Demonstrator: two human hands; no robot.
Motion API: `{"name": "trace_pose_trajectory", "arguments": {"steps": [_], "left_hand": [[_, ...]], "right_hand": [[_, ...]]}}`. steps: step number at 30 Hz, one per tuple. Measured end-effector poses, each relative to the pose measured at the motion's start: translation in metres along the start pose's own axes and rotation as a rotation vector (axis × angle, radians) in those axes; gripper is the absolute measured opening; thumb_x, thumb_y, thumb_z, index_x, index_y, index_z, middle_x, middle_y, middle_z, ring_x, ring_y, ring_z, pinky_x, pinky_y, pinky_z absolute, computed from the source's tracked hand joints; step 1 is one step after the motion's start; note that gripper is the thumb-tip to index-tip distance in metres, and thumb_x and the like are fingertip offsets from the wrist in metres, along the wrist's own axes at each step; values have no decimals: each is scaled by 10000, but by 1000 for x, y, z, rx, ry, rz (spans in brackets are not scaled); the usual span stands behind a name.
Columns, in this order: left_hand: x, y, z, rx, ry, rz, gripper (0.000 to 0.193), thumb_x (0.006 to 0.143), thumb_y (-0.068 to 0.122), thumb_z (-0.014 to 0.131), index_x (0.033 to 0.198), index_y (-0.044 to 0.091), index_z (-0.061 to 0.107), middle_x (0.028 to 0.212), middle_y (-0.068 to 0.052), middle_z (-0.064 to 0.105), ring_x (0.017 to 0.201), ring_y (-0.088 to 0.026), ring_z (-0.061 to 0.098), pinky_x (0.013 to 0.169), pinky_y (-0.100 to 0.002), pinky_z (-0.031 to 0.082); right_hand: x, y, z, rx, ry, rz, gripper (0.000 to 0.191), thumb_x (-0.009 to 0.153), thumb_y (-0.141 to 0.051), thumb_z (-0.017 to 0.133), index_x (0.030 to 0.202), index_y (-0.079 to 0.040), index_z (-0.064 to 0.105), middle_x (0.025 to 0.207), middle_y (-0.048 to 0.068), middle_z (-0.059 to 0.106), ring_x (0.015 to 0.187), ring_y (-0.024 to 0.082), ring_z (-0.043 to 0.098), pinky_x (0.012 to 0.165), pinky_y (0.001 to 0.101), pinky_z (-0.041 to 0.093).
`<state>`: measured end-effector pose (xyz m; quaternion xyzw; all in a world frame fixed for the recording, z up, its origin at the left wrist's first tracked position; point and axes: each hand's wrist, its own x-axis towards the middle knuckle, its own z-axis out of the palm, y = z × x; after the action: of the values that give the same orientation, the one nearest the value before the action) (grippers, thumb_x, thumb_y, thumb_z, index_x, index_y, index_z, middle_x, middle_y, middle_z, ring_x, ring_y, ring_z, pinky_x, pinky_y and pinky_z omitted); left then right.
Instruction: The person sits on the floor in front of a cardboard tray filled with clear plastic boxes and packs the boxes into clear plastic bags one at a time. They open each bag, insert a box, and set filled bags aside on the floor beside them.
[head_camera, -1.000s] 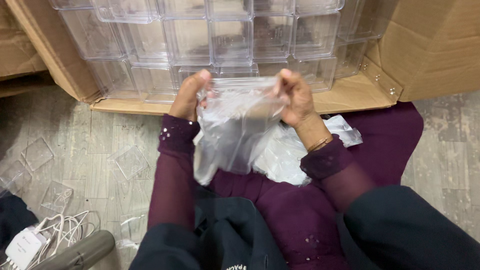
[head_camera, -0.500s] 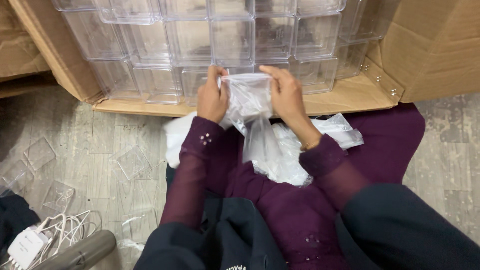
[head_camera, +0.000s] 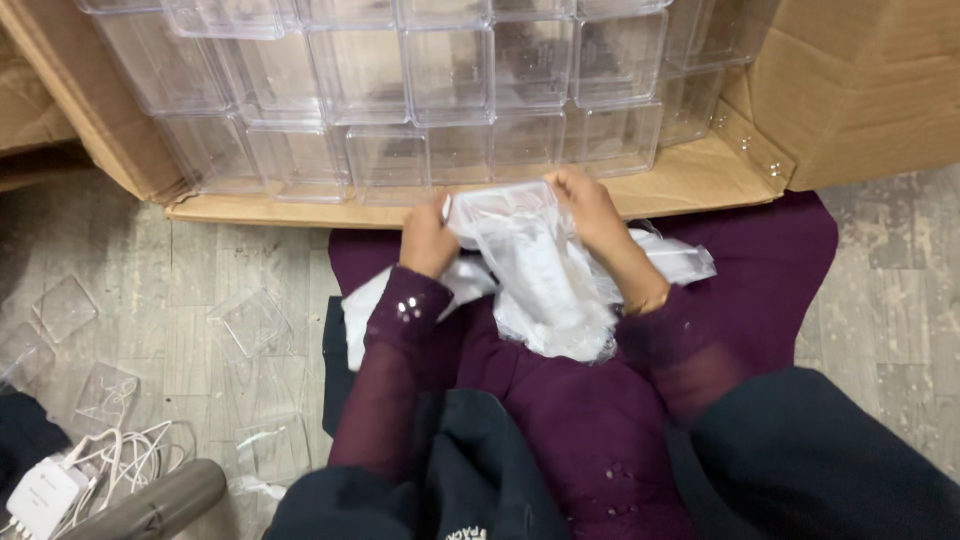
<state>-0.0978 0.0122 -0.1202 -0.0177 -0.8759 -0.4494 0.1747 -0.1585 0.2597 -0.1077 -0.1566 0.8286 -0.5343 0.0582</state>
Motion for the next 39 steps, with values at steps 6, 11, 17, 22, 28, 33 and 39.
{"name": "trace_pose_trajectory", "arguments": {"steps": [6, 11, 17, 22, 28, 33, 39], "left_hand": [[53, 38, -8, -11, 99, -129, 285, 1036, 318, 603, 995, 45, 674, 747, -203, 655, 662, -363, 648, 638, -433, 483], [55, 34, -21, -24, -30, -23, 244, 1018, 309, 678, 1053, 70, 703, 932, -157, 722, 819, -308, 679, 742, -401, 512], [36, -59, -119, 292, 504, -275, 281, 1019, 160, 680, 1276, 54, 645, 1269, -127, 603, 1159, -262, 652, 997, -414, 517], [26, -99, -119, 483, 589, -312, 419, 954, 94, 670, 1360, 51, 578, 1265, -204, 516, 1097, -380, 627, 910, -482, 490], [44, -95, -95, 363, 332, -260, 208, 968, 162, 673, 1147, 58, 655, 1104, -179, 652, 1059, -364, 644, 935, -457, 496], [38, -77, -74, 300, 326, -247, 343, 946, 284, 745, 1114, 1, 648, 1085, -198, 685, 1045, -367, 651, 898, -462, 496], [43, -76, -77, 391, 203, -221, 491, 885, 314, 833, 1178, -26, 635, 1085, -241, 700, 1010, -424, 663, 840, -493, 497]], "right_hand": [[-5, -62, -4, 976, -575, 246, 425, 991, -379, 567, 1192, -25, 690, 1157, 70, 699, 1047, 124, 666, 952, 297, 540], [-21, -54, -7, 906, -531, 62, 330, 1073, -354, 551, 1062, -45, 665, 1131, 103, 714, 1086, 170, 681, 995, 314, 553], [-64, 64, -200, 794, 523, 85, 236, 1068, -304, 549, 1138, -82, 583, 1148, 88, 628, 1082, 206, 611, 970, 362, 518], [-160, 162, -331, 617, 1382, 296, 324, 1064, -347, 539, 1262, -94, 496, 1260, 102, 561, 1169, 259, 558, 1024, 423, 482], [-157, 194, -306, 704, 1410, 507, 475, 1058, -398, 527, 1410, -109, 392, 1395, 120, 479, 1273, 323, 495, 1090, 496, 438], [-74, 181, -311, 928, 908, 356, 614, 1054, -440, 516, 1534, -121, 305, 1507, 134, 412, 1360, 376, 443, 1145, 556, 402], [-59, 175, -320, 144, 1416, 213, 369, 1015, -316, 561, 1252, -34, 544, 1254, 138, 554, 1156, 300, 539, 1050, 491, 497]]}}
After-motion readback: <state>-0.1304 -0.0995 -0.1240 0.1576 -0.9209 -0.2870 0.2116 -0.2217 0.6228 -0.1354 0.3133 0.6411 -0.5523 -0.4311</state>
